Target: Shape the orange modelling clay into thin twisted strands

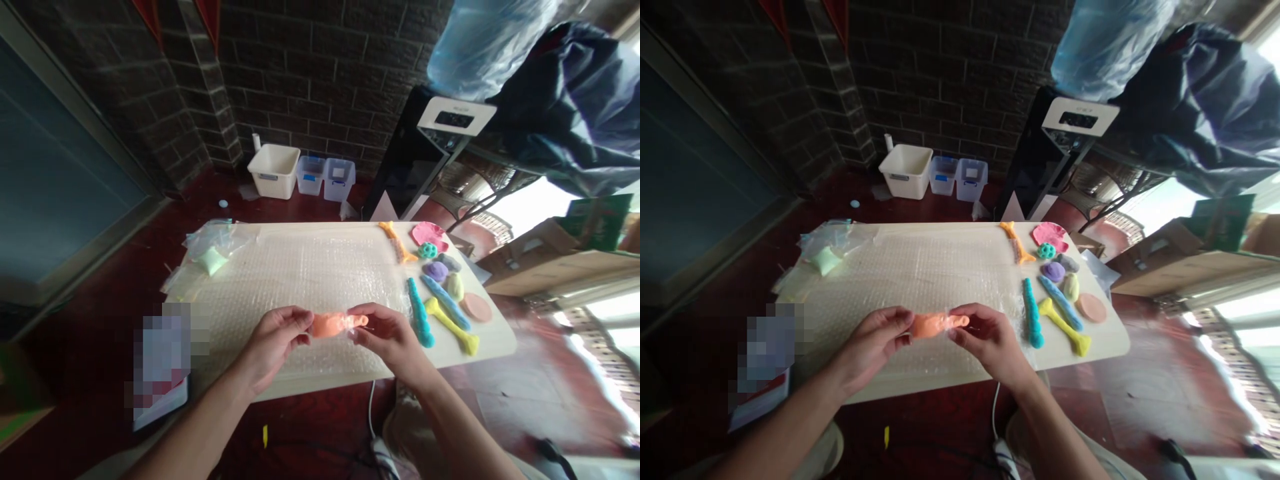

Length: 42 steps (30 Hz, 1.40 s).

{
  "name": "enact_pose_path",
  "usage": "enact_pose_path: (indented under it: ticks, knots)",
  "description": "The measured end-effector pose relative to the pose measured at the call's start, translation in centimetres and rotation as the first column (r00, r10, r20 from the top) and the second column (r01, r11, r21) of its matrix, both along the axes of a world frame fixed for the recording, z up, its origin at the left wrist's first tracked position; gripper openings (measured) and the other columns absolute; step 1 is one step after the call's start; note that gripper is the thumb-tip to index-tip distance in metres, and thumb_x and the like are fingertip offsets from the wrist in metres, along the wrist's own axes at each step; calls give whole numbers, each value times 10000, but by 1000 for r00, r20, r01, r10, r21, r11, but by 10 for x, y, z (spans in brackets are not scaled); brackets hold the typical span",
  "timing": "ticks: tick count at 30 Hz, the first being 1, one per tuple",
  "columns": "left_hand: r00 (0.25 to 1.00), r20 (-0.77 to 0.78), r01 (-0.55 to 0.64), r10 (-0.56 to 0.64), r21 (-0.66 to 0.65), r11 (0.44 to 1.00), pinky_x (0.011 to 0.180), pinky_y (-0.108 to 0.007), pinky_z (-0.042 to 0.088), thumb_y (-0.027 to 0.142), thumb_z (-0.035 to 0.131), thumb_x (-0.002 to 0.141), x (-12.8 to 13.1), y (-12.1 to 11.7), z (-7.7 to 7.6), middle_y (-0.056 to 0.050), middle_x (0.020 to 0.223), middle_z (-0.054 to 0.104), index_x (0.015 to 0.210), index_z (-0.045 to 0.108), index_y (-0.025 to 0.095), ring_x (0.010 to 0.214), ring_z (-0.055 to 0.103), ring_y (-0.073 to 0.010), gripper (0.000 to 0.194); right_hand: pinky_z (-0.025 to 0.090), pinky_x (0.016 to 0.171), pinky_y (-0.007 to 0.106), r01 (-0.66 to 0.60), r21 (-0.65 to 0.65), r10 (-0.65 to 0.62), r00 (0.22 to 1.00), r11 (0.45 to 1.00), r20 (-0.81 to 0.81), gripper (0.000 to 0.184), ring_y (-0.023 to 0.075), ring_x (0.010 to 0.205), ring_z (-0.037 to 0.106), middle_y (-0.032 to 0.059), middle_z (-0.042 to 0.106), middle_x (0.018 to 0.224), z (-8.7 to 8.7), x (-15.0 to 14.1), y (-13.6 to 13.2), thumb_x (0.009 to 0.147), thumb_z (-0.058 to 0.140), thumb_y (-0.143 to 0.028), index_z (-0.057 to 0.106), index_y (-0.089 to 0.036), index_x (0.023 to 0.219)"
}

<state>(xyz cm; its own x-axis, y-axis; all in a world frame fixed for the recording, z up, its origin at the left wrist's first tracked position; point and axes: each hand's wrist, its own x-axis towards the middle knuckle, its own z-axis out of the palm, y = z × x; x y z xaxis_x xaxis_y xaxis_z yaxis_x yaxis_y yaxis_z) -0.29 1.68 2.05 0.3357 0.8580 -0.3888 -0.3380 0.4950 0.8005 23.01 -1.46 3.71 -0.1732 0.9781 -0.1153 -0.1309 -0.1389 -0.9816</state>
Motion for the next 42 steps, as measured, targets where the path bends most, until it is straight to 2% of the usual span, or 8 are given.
enact_pose_path:
  ticks: [8, 14, 19, 21, 25, 29, 32, 42]
  knots:
    - [951, -302, 124, -60, 196, 973, 702, -270, 462, 387, 813, 784, -4, 0, -4, -45, 715, 704, 785, 764, 126, 704, 614, -154, 266, 553, 741, 285, -102, -18, 103, 982, 995, 157, 283, 157, 845, 672, 71, 745, 1010, -6, 8, -3, 875, 792, -284, 759, -199, 1143]
    - [917, -393, 89, 69, 372, 924, 727, -283, 507, 378, 771, 840, -3, -4, -3, -56, 796, 720, 832, 731, 138, 770, 673, -187, 243, 543, 690, 260, -171, -18, 172, 976, 985, 135, 334, 144, 833, 646, 48, 685, 1026, -9, -2, -7, 875, 782, -271, 697, -222, 1194]
    - [891, -421, 79, 168, 509, 857, 803, -296, 538, 350, 680, 937, 1, -11, 0, -68, 916, 727, 898, 716, 154, 868, 700, -196, 203, 589, 753, 313, 17, 137, -47, 975, 990, 217, 195, 190, 907, 663, 59, 654, 981, -17, -8, -1, 829, 834, -348, 715, -196, 849]
    - [881, -448, 133, 150, 540, 831, 813, -291, 536, 323, 649, 959, 3, -13, 3, -65, 940, 736, 914, 718, 162, 886, 703, -190, 181, 600, 831, 361, 88, 253, -158, 949, 964, 274, 208, 224, 1007, 666, 78, 653, 1070, -14, -6, -1, 837, 825, -366, 706, -213, 911]
    - [825, -555, 284, 106, 569, 772, 784, -274, 511, 273, 613, 974, 7, -20, 8, -33, 885, 733, 876, 716, 182, 846, 688, -170, 169, 534, 1006, 466, -220, 394, -108, 744, 892, 660, 690, 299, 1189, 627, 131, 646, 1317, -2, -15, -9, 805, 859, -403, 552, -244, 1403]
    - [757, -643, 319, 118, 521, 792, 693, -272, 478, 325, 599, 985, 11, -26, 7, -17, 778, 706, 813, 693, 181, 731, 658, -161, 243, 546, 790, 391, -460, 265, -42, 440, 848, 897, 277, 272, 913, 694, 98, 737, 1006, -4, -35, -19, 971, 678, -383, 629, -186, 1159]
    - [721, -677, 306, 148, 502, 809, 674, -277, 466, 355, 621, 969, 11, -26, 7, -14, 743, 697, 782, 682, 179, 702, 647, -163, 264, 494, 684, 339, -485, 187, -5, 351, 854, 936, 153, 240, 789, 687, 68, 723, 867, -11, -39, -21, 1021, 600, -333, 604, -189, 967]
    - [837, -546, 241, 19, 400, 884, 608, -259, 463, 456, 667, 939, 16, -27, 5, -29, 710, 681, 753, 672, 172, 671, 639, -169, 340, 430, 633, 327, -351, 120, 72, 488, 929, 870, 304, 271, 759, 718, 129, 764, 913, -6, -48, -20, 987, 611, -480, 609, -186, 1062]
